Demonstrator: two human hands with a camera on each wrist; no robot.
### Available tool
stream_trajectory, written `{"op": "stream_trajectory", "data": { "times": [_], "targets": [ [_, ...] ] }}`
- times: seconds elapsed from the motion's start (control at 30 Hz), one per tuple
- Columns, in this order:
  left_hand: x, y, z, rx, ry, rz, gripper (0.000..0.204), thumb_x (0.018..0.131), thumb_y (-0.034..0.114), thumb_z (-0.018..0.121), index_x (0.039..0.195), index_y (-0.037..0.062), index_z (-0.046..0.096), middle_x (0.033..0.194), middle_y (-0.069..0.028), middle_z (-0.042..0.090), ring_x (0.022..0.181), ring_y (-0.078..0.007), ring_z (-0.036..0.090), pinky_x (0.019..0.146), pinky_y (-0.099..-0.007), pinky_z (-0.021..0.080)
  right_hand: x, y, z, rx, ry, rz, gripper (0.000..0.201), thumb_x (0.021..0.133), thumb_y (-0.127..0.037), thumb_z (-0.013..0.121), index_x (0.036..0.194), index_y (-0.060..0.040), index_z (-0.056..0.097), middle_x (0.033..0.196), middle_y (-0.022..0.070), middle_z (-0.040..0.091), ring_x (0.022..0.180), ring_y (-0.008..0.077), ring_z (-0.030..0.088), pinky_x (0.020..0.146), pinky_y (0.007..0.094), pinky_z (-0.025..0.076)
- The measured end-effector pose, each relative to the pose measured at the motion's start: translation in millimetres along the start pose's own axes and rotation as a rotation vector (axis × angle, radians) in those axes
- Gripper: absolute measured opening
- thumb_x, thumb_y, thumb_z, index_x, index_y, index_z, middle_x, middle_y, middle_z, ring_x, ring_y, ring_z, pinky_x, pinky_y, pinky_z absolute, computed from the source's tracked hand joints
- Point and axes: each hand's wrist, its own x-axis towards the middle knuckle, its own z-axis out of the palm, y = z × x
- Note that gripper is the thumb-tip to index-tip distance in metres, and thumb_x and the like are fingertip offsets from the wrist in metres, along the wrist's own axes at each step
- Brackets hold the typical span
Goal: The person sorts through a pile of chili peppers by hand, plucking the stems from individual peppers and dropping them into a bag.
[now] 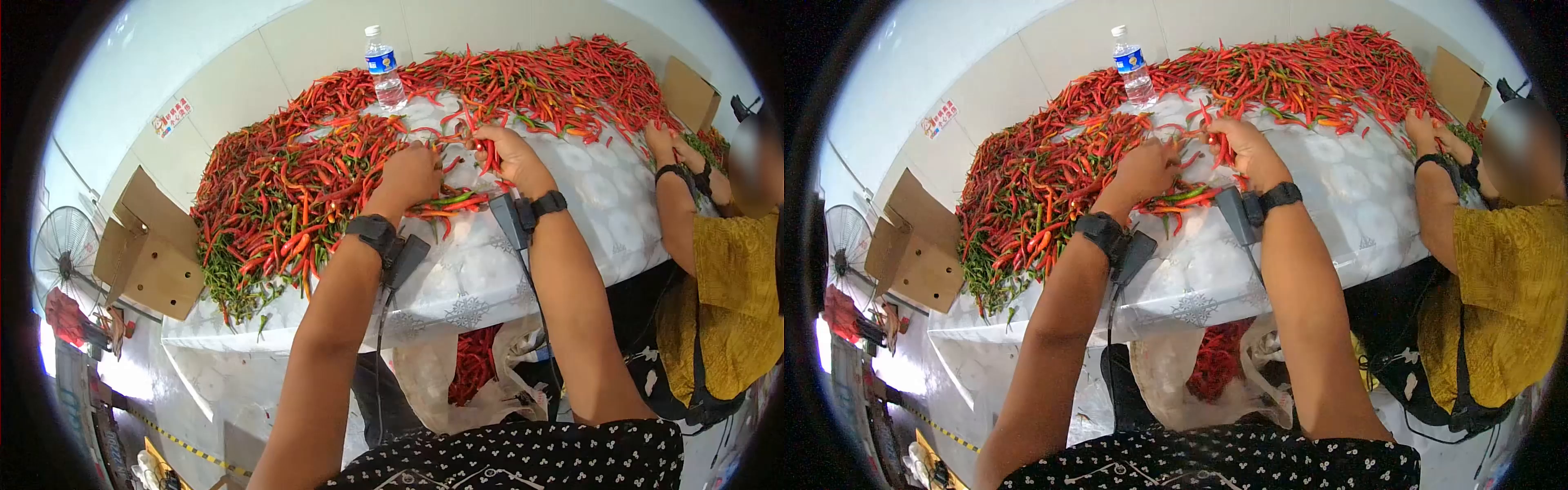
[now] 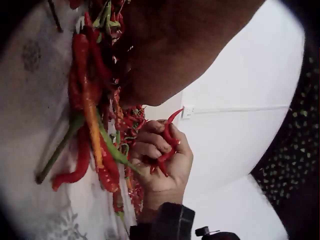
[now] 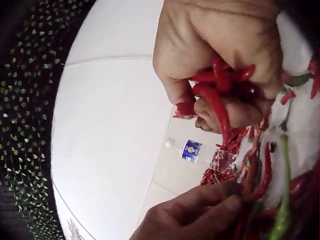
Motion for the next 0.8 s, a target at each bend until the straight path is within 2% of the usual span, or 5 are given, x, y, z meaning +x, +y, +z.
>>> {"op": "stream_trajectory", "data": {
  "times": [0.13,0.33,0.67,0.73,0.8],
  "targets": [
    [3,-2,6,0.037,-0.025,0.022,0.014,0.071,0.018,0.059,0.078,0.0078,0.065,0.081,-0.0177,0.057,0.079,-0.0325,0.056,0.069,-0.0398,0.045,-3,3,-5,-0.010,0.053,-0.005,0.011,0.076,-0.006,0.059,0.083,0.0015,0.056,0.071,0.0085,0.057,0.049,0.0097,0.046,0.042,0.0195,0.040],
    [-3,-8,-2,-0.292,0.367,0.027,0.017,0.067,0.017,0.069,0.080,0.0060,0.066,0.088,-0.0139,0.057,0.080,-0.0281,0.057,0.069,-0.0370,0.046,-9,2,10,-0.252,0.002,-0.064,0.019,0.072,-0.013,0.068,0.085,-0.0016,0.060,0.070,0.0040,0.058,0.054,0.0097,0.052,0.047,0.0197,0.043],
    [-4,3,-6,-0.607,0.264,0.001,0.016,0.071,0.013,0.067,0.080,0.0006,0.064,0.076,-0.0125,0.063,0.067,-0.0217,0.061,0.063,-0.0309,0.047,-12,3,21,-0.257,-0.037,-0.143,0.014,0.072,-0.008,0.068,0.080,-0.0011,0.061,0.068,0.0084,0.061,0.054,0.0131,0.057,0.045,0.0228,0.044],
    [-4,3,-6,-0.612,0.245,-0.007,0.015,0.073,0.012,0.065,0.082,0.0005,0.065,0.071,-0.0064,0.063,0.061,-0.0107,0.056,0.058,-0.0267,0.044,-13,3,21,-0.234,-0.030,-0.153,0.013,0.072,-0.008,0.068,0.080,-0.0002,0.061,0.068,0.0084,0.061,0.054,0.0131,0.057,0.046,0.0223,0.044],
    [-5,5,-8,-0.603,0.238,-0.001,0.014,0.074,0.012,0.064,0.081,0.0004,0.064,0.070,-0.0063,0.063,0.060,-0.0107,0.055,0.057,-0.0264,0.044,-12,4,22,-0.226,-0.026,-0.159,0.013,0.072,-0.008,0.068,0.079,0.0001,0.061,0.068,0.0085,0.061,0.054,0.0132,0.057,0.045,0.0224,0.044]
  ]
}}
